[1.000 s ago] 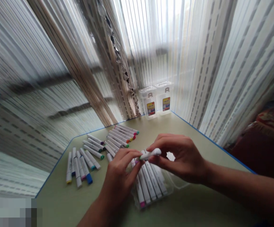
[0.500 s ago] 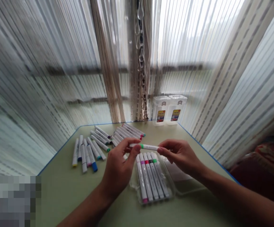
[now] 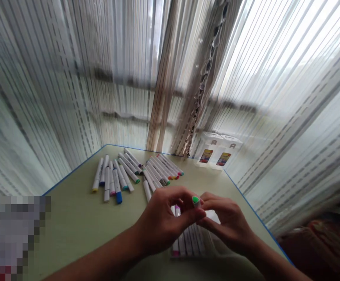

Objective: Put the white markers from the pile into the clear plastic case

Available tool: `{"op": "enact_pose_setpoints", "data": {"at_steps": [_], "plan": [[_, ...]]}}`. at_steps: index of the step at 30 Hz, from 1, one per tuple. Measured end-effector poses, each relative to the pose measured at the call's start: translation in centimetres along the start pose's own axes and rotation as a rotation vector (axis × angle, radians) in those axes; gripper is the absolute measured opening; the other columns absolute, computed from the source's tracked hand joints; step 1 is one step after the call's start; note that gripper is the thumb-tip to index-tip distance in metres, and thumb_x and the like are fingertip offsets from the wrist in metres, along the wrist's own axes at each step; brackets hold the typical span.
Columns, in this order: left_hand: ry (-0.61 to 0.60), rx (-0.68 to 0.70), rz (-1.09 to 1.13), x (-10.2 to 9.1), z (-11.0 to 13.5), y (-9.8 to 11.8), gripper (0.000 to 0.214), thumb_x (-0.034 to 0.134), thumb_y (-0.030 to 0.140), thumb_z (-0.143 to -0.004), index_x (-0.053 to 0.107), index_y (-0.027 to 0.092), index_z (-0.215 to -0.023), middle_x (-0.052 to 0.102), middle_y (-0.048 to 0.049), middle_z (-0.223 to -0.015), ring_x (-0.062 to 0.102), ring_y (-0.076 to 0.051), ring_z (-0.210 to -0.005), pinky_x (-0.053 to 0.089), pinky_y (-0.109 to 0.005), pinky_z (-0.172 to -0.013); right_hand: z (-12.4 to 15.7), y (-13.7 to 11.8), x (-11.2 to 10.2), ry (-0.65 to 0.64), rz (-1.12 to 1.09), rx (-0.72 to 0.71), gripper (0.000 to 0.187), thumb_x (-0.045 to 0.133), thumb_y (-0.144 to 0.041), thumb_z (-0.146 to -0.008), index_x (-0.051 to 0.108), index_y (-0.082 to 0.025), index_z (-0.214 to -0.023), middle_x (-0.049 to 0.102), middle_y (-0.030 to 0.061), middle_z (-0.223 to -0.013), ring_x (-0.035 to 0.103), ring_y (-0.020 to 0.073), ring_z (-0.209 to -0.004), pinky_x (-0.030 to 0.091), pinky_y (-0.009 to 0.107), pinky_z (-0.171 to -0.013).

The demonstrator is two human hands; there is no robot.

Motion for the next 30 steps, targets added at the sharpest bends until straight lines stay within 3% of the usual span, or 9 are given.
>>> {"op": "enact_pose_setpoints", "data": {"at_steps": [4,7,11,14,17,20,25,30], "plan": [[-0.004,-0.055,-0.004,0.2,-0.3,-0.4,0.021,0.068,0.031,-0.085,0.07,0.014,-0.097,0.071,-0.0048,-0.082,0.064,-0.016,-0.076,0.049,-0.027,-0.072,0.4,0.2,0.0,0.072,-0.073,0.113,0.007,0.072,-0.025,-0.083,0.073,-0.018,-0.081,0.069,0.0047,-0.076,0.063,0.0187,-0.073,0.049,0.03,-0.07],[0.097,-0.126,-0.052,-0.2,-0.8,-1.2,0.032,0.061,0.037,-0.089,0.066,0.015,-0.112,0.071,-0.0042,-0.084,0.065,-0.016,-0.076,0.049,-0.027,-0.069,0.2,0.9,-0.3,0.18,-0.198,0.274,0.013,0.072,-0.03,-0.083,0.073,-0.017,-0.086,0.071,0.0046,-0.076,0.064,0.0174,-0.072,0.05,0.028,-0.067],[0.236,-0.171,-0.198,-1.3,-1.4,-2.4,0.028,0.053,0.038,-0.092,0.068,0.015,-0.1,0.071,-0.0039,-0.082,0.065,-0.016,-0.074,0.046,-0.025,-0.064,-0.5,1.9,-0.7,0.304,-0.271,0.401,0.03,0.075,-0.036,-0.08,0.068,-0.015,-0.101,0.072,0.0055,-0.078,0.064,0.0152,-0.068,0.05,0.025,-0.061],[0.243,-0.154,-0.312,-1.8,-1.6,-2.8,0.022,0.055,0.032,-0.09,0.069,0.015,-0.096,0.072,-0.0036,-0.082,0.066,-0.016,-0.076,0.047,-0.025,-0.066,-0.8,2.3,-0.7,0.275,-0.236,0.477,0.054,0.076,-0.038,-0.077,0.056,-0.013,-0.121,0.069,0.002,-0.069,0.056,0.0114,-0.05,0.046,0.023,-0.048],[0.158,-0.088,-0.432,-1.5,-1.4,-2.4,0.02,0.053,0.027,-0.09,0.069,0.015,-0.095,0.071,-0.0033,-0.081,0.064,-0.015,-0.072,0.046,-0.025,-0.066,-0.7,2.1,-0.6,0.206,-0.167,0.549,0.069,0.073,-0.039,-0.077,0.044,-0.012,-0.133,0.067,-0.0012,-0.063,0.052,0.0112,-0.041,0.044,0.023,-0.04],[-0.034,0.034,-0.553,-0.6,-0.7,-1.6,0.019,0.051,0.023,-0.091,0.068,0.015,-0.093,0.068,-0.0031,-0.079,0.061,-0.015,-0.07,0.044,-0.025,-0.066,-0.6,1.8,-0.6,0.153,-0.088,0.577,0.073,0.069,-0.037,-0.078,0.038,-0.013,-0.139,0.064,-0.0045,-0.06,0.049,0.0114,-0.037,0.041,0.023,-0.037],[-0.366,0.205,-0.674,1.5,0.7,-0.7,0.017,0.059,0.025,-0.087,0.067,0.018,-0.1,0.068,-0.0051,-0.095,0.062,-0.018,-0.083,0.047,-0.028,-0.074,-0.6,2.0,-0.5,0.107,0.19,0.507,0.054,0.059,-0.025,-0.082,0.05,-0.009,-0.132,0.053,-0.0074,-0.053,0.046,0.0103,-0.044,0.034,0.021,-0.043],[-0.518,0.342,-0.818,2.7,1.1,-0.7,0.026,0.061,0.031,-0.087,0.065,0.018,-0.109,0.067,-0.0071,-0.101,0.062,-0.022,-0.088,0.049,-0.032,-0.074,-0.5,2.5,-0.2,0.088,0.379,0.483,0.048,0.055,-0.019,-0.08,0.057,-0.008,-0.127,0.048,-0.0078,-0.051,0.045,0.011,-0.048,0.034,0.023,-0.05]]}}
Point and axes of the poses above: each hand's wrist, its own z-axis away from the middle knuckle, its own x-axis out of the palm, y = z × x, the point moved 1 cm from there along -z, towards the middle knuckle
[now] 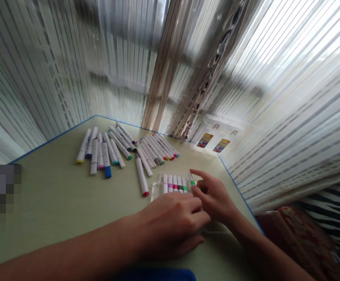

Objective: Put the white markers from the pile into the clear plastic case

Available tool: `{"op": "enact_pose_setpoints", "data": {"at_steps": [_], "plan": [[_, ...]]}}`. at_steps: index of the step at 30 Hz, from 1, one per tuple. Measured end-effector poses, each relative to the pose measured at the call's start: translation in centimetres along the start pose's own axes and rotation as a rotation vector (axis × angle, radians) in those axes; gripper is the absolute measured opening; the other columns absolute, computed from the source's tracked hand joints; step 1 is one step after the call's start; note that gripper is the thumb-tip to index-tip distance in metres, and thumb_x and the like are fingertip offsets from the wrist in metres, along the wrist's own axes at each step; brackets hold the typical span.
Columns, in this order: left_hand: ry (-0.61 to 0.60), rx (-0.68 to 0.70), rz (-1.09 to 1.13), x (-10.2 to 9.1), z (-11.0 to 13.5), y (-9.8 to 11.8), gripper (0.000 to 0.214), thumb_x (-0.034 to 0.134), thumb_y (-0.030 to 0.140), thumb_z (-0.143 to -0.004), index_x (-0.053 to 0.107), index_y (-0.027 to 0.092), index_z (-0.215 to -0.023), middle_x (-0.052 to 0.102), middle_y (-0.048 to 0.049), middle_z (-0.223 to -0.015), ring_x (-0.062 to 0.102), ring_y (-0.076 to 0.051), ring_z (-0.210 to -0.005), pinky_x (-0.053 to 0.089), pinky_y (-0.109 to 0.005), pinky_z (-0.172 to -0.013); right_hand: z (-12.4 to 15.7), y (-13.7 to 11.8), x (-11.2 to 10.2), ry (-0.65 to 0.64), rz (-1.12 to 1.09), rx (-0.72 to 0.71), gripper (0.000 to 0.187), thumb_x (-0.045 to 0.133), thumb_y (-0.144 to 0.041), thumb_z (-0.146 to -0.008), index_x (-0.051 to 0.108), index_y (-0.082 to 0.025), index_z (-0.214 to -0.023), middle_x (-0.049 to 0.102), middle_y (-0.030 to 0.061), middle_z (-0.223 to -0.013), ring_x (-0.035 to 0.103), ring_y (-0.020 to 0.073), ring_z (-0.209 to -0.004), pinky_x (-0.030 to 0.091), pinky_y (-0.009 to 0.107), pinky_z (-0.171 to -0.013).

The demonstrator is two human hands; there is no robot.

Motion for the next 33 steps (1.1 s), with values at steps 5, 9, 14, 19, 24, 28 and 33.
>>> {"op": "enact_pose_setpoints", "data": {"at_steps": [5,9,14,19,24,28,33], "plan": [[0.03,0.033,-0.112,0.2,-0.2,-0.2,0.017,0.06,0.026,-0.087,0.066,0.017,-0.1,0.066,-0.0076,-0.095,0.061,-0.023,-0.082,0.047,-0.033,-0.067,0.2,-0.2,0.1,-0.011,0.094,-0.007,0.046,0.054,-0.021,-0.081,0.06,-0.007,-0.124,0.047,-0.0073,-0.052,0.045,0.0119,-0.049,0.034,0.025,-0.052],[0.048,0.04,-0.14,0.7,-0.2,-0.1,0.008,0.059,0.021,-0.087,0.066,0.017,-0.088,0.065,-0.0066,-0.088,0.06,-0.022,-0.077,0.045,-0.033,-0.063,0.4,-0.6,0.3,-0.015,0.149,-0.024,0.046,0.054,-0.024,-0.083,0.061,-0.008,-0.125,0.048,-0.006,-0.054,0.046,0.0122,-0.05,0.035,0.025,-0.052],[0.057,0.036,-0.161,1.1,-0.2,-0.1,0.014,0.055,0.019,-0.089,0.066,0.017,-0.082,0.064,-0.0057,-0.085,0.059,-0.02,-0.075,0.044,-0.032,-0.063,0.7,-1.1,0.4,-0.021,0.208,-0.04,0.039,0.051,-0.03,-0.088,0.067,-0.011,-0.117,0.053,-0.0034,-0.055,0.047,0.0126,-0.05,0.033,0.026,-0.051],[0.092,0.065,-0.149,1.9,-0.1,-0.4,0.018,0.055,0.02,-0.091,0.068,0.016,-0.079,0.065,-0.0064,-0.083,0.059,-0.02,-0.077,0.044,-0.034,-0.068,0.7,-0.9,0.2,-0.027,0.21,-0.07,0.037,0.052,-0.03,-0.087,0.068,-0.011,-0.115,0.055,-0.0026,-0.055,0.048,0.013,-0.049,0.034,0.026,-0.05],[0.083,0.063,-0.185,2.2,-0.1,-0.5,0.016,0.057,0.019,-0.09,0.068,0.017,-0.08,0.066,-0.0039,-0.08,0.057,-0.02,-0.079,0.043,-0.035,-0.07,0.5,-0.5,0.1,-0.038,0.235,-0.085,0.034,0.055,-0.03,-0.087,0.069,-0.015,-0.114,0.057,-0.0028,-0.056,0.05,0.013,-0.05,0.036,0.026,-0.052],[0.069,0.076,-0.198,1.9,-0.1,-0.4,0.014,0.057,0.019,-0.091,0.068,0.017,-0.081,0.067,-0.0044,-0.082,0.057,-0.02,-0.079,0.043,-0.034,-0.068,0.3,-0.6,0.0,-0.036,0.254,-0.083,0.033,0.054,-0.03,-0.088,0.068,-0.015,-0.114,0.056,-0.0036,-0.054,0.05,0.0131,-0.048,0.035,0.025,-0.05],[0.048,0.091,-0.191,1.6,0.0,-0.3,0.013,0.056,0.017,-0.091,0.067,0.016,-0.085,0.067,-0.0056,-0.085,0.056,-0.02,-0.081,0.043,-0.033,-0.069,0.2,-0.7,0.0,-0.031,0.285,-0.112,0.03,0.051,-0.026,-0.089,0.068,-0.016,-0.111,0.057,-0.0037,-0.053,0.051,0.0133,-0.048,0.034,0.025,-0.051]]}}
Point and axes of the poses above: each hand's wrist, its own z-axis away from the middle knuckle, its own x-axis out of the palm, y = z × x, the point moved 1 cm from there along -z, towards the middle knuckle
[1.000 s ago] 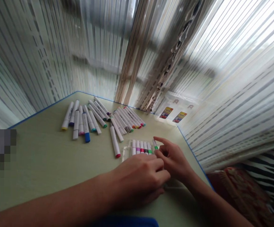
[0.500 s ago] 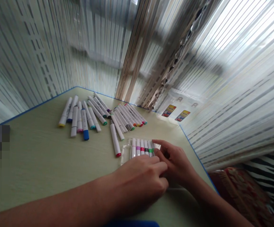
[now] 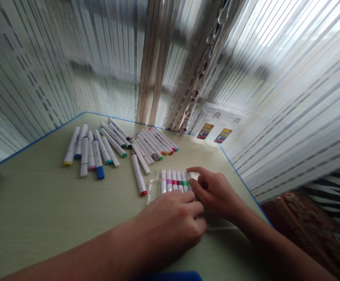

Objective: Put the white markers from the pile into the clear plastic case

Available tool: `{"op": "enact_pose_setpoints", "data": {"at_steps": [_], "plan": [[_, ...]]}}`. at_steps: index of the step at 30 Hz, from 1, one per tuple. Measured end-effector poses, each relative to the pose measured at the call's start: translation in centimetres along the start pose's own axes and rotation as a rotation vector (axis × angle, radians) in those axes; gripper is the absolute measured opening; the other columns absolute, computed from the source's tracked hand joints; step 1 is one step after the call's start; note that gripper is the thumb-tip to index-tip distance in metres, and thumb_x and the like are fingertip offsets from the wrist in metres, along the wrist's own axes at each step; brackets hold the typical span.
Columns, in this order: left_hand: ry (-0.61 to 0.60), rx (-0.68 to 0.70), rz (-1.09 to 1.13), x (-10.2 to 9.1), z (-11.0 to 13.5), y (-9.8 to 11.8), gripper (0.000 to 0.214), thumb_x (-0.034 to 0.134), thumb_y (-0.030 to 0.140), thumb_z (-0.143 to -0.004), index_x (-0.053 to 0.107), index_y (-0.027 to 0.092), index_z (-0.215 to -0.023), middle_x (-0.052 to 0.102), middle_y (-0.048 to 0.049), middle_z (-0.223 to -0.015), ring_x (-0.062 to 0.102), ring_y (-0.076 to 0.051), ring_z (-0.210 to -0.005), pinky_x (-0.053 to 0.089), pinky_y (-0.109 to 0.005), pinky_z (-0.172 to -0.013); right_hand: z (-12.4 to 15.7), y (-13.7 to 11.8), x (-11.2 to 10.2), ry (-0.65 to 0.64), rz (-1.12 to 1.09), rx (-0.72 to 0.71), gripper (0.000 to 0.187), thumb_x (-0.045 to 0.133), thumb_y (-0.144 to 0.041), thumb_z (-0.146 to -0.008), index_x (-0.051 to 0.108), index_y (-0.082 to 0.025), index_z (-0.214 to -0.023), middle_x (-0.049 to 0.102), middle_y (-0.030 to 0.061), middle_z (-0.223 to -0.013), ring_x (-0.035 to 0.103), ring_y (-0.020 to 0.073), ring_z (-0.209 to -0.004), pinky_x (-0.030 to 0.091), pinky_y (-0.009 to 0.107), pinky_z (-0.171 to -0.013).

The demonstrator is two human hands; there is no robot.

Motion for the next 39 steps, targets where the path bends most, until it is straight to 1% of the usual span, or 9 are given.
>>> {"op": "enact_pose_setpoints", "data": {"at_steps": [4,9,12,17,25,29,32,35,39], "plan": [[-0.024,0.0,0.004,-0.2,0.0,-0.2,0.013,0.055,0.017,-0.091,0.068,0.017,-0.09,0.068,-0.0048,-0.091,0.056,-0.02,-0.084,0.043,-0.034,-0.072,-0.1,-0.2,0.0,0.001,0.014,-0.006,0.026,0.052,-0.024,-0.088,0.068,-0.017,-0.106,0.059,-0.0031,-0.054,0.051,0.0133,-0.048,0.033,0.025,-0.053],[-0.034,-0.024,0.004,-0.5,0.0,-0.6,0.017,0.055,0.025,-0.092,0.069,0.021,-0.099,0.07,-0.0029,-0.099,0.056,-0.022,-0.084,0.043,-0.036,-0.07,-0.1,-0.3,-0.1,0.014,0.013,0.0,0.024,0.054,-0.023,-0.087,0.068,-0.018,-0.106,0.058,-0.0038,-0.052,0.051,0.0127,-0.047,0.032,0.024,-0.052],[-0.047,-0.03,-0.012,-0.7,-0.1,-0.6,0.016,0.056,0.026,-0.091,0.071,0.022,-0.097,0.071,-0.0025,-0.097,0.055,-0.022,-0.084,0.043,-0.036,-0.07,0.0,0.0,0.0,0.011,0.006,-0.004,0.024,0.053,-0.025,-0.089,0.068,-0.018,-0.106,0.059,-0.0029,-0.053,0.053,0.013,-0.048,0.032,0.024,-0.053],[-0.057,-0.024,-0.078,-1.0,-0.5,-0.2,0.019,0.053,0.024,-0.093,0.072,0.022,-0.094,0.072,-0.0025,-0.095,0.056,-0.022,-0.081,0.044,-0.038,-0.071,0.1,0.2,0.1,0.018,0.029,-0.001,0.026,0.054,-0.026,-0.089,0.068,-0.018,-0.109,0.063,0.0003,-0.06,0.055,0.0146,-0.053,0.033,0.025,-0.054],[-0.065,-0.015,-0.047,-1.1,-0.5,-0.2,0.019,0.052,0.024,-0.093,0.07,0.02,-0.094,0.071,-0.0025,-0.095,0.056,-0.021,-0.084,0.046,-0.036,-0.073,0.3,0.1,0.0,-0.008,0.038,-0.026,0.027,0.053,-0.028,-0.09,0.066,-0.017,-0.112,0.066,0.0032,-0.065,0.06,0.0168,-0.059,0.033,0.025,-0.055],[-0.071,-0.019,-0.052,-1.0,-0.4,-0.3,0.017,0.054,0.028,-0.092,0.069,0.022,-0.096,0.07,-0.0016,-0.096,0.056,-0.022,-0.087,0.046,-0.037,-0.074,0.3,-0.1,-0.4,-0.047,0.053,-0.009,0.022,0.049,-0.027,-0.092,0.066,-0.018,-0.102,0.065,0.0038,-0.065,0.057,0.0156,-0.057,0.029,0.024,-0.053],[-0.08,-0.038,-0.084,-1.0,-0.4,-0.4,0.016,0.055,0.031,-0.092,0.068,0.023,-0.095,0.07,-0.0012,-0.097,0.056,-0.023,-0.087,0.045,-0.038,-0.073,0.4,-0.3,-0.5,-0.065,0.097,-0.002,0.026,0.042,-0.028,-0.095,0.065,-0.017,-0.096,0.067,0.007,-0.069,0.059,0.017,-0.06,0.028,0.026,-0.054],[-0.084,-0.043,-0.102,-1.0,-0.4,-0.4,0.017,0.055,0.033,-0.092,0.068,0.023,-0.094,0.07,-0.0005,-0.096,0.055,-0.022,-0.085,0.043,-0.038,-0.071,0.3,-0.3,-0.6,-0.082,0.114,-0.001,0.028,0.039,-0.025,-0.095,0.065,-0.017,-0.101,0.068,0.009,-0.071,0.061,0.019,-0.063,0.028,0.027,-0.055],[-0.09,-0.053,-0.112,-1.0,-0.3,-0.3,0.017,0.054,0.035,-0.092,0.067,0.025,-0.092,0.07,0.001,-0.094,0.055,-0.022,-0.084,0.041,-0.038,-0.071,0.2,-0.1,-0.4,-0.079,0.084,0.014,0.03,0.041,-0.02,-0.092,0.064,-0.018,-0.111,0.07,0.0095,-0.074,0.063,0.0205,-0.066,0.03,0.027,-0.056]]}}
Point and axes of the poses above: each hand's wrist, its own z-axis away from the middle knuckle, its own x-axis out of the palm, y = z × x, the point moved 1 cm from there along -z, towards the middle knuckle
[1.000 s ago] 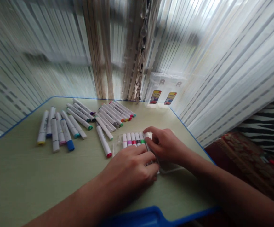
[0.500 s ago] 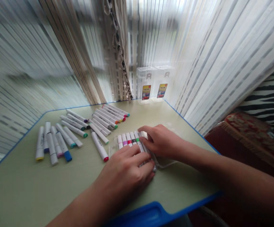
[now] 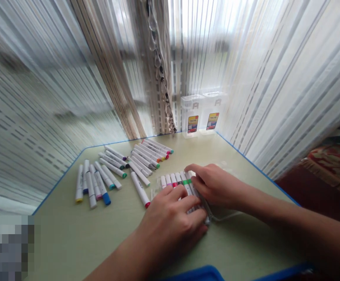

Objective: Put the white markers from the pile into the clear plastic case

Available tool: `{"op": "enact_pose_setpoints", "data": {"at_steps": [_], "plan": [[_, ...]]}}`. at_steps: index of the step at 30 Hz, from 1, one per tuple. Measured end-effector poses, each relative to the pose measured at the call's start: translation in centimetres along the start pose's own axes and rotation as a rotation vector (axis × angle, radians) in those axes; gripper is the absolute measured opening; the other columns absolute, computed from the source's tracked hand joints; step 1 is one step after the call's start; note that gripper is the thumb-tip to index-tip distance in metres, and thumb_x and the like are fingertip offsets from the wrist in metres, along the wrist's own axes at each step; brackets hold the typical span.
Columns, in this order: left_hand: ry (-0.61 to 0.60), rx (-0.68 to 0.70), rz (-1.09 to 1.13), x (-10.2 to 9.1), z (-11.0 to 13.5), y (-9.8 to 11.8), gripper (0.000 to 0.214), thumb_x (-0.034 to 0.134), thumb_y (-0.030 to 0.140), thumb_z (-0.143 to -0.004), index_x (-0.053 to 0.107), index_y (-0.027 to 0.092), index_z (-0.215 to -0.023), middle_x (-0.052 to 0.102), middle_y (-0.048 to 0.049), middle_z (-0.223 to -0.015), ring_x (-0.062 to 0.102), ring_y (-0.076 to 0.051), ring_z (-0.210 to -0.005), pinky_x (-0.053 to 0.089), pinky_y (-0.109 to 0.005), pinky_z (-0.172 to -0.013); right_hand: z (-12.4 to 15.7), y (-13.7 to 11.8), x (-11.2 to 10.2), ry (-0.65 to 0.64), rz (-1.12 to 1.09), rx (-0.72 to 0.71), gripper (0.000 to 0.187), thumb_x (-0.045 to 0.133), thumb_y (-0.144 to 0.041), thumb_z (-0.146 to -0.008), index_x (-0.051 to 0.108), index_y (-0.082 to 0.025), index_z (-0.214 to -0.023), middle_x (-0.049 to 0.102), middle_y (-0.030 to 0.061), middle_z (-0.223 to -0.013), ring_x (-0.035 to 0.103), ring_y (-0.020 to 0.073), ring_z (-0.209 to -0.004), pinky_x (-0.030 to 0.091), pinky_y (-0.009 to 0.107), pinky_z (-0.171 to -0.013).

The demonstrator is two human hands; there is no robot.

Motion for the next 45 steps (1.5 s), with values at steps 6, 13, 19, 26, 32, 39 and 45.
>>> {"op": "enact_pose_setpoints", "data": {"at_steps": [6,13,19,26,32,39,45], "plan": [[-0.014,0.006,0.021,0.2,0.1,-0.1,0.015,0.056,0.035,-0.091,0.066,0.024,-0.091,0.069,0.0015,-0.095,0.056,-0.021,-0.084,0.041,-0.037,-0.07,-0.1,0.1,0.4,0.004,-0.064,-0.001,0.029,0.045,-0.021,-0.091,0.064,-0.017,-0.112,0.071,0.009,-0.076,0.065,0.0207,-0.067,0.035,0.026,-0.058],[0.143,-0.217,0.193,-1.5,0.4,-1.6,0.021,0.053,0.033,-0.089,0.067,0.02,-0.097,0.069,-0.0034,-0.097,0.06,-0.021,-0.089,0.046,-0.036,-0.079,0.2,0.1,0.2,0.121,-0.125,-0.038,0.033,0.049,-0.024,-0.089,0.064,-0.014,-0.117,0.062,0.0,-0.057,0.056,0.0161,-0.049,0.036,0.026,-0.053],[0.252,-0.752,0.109,-1.7,1.8,-6.5,0.022,0.048,0.015,-0.086,0.069,0.019,-0.091,0.071,-0.0054,-0.097,0.065,-0.02,-0.089,0.047,-0.032,-0.081,0.2,-0.3,-0.8,0.317,-0.15,-0.149,0.019,0.054,-0.022,-0.088,0.071,-0.016,-0.095,0.065,0.0021,-0.068,0.057,0.0138,-0.057,0.043,0.026,-0.059],[0.119,-0.769,0.086,-0.4,2.1,-7.6,0.022,0.053,0.024,-0.086,0.073,0.017,-0.084,0.074,-0.0082,-0.084,0.067,-0.021,-0.081,0.046,-0.031,-0.076,-0.7,-1.0,-2.2,0.234,-0.184,-0.171,0.019,0.057,-0.024,-0.088,0.073,-0.016,-0.094,0.072,0.0084,-0.091,0.066,0.0194,-0.083,0.05,0.03,-0.073],[0.118,-0.747,0.099,-0.2,2.0,-7.6,0.02,0.056,0.025,-0.085,0.074,0.018,-0.085,0.074,-0.008,-0.084,0.067,-0.021,-0.083,0.047,-0.032,-0.08,-2.8,-1.5,-4.5,0.08,-0.088,-0.185,0.021,0.059,-0.03,-0.087,0.074,-0.017,-0.092,0.075,0.0077,-0.09,0.068,0.0205,-0.082,0.051,0.031,-0.071],[0.138,-0.766,0.031,-0.7,2.5,-7.6,0.025,0.05,0.021,-0.088,0.074,0.018,-0.089,0.075,-0.0086,-0.089,0.068,-0.022,-0.089,0.049,-0.033,-0.085,-5.9,-1.5,-2.8,0.313,-0.192,-0.124,0.026,0.052,-0.027,-0.089,0.072,-0.014,-0.08,0.073,0.0067,-0.072,0.066,0.0175,-0.064,0.048,0.027,-0.059],[0.14,-0.82,-0.06,-1.8,3.0,-8.5,0.028,0.047,0.015,-0.088,0.072,0.017,-0.098,0.071,-0.0094,-0.098,0.065,-0.022,-0.096,0.048,-0.034,-0.089,-4.8,0.4,-1.7,0.367,-0.092,-0.232,0.023,0.052,-0.025,-0.089,0.07,-0.016,-0.077,0.071,0.0061,-0.072,0.064,0.017,-0.063,0.048,0.027,-0.061]]}}
Point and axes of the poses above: each hand's wrist, its own z-axis away from the middle knuckle, its own x-axis out of the palm, y = z × x, the point moved 1 cm from there along -z, towards the middle knuckle
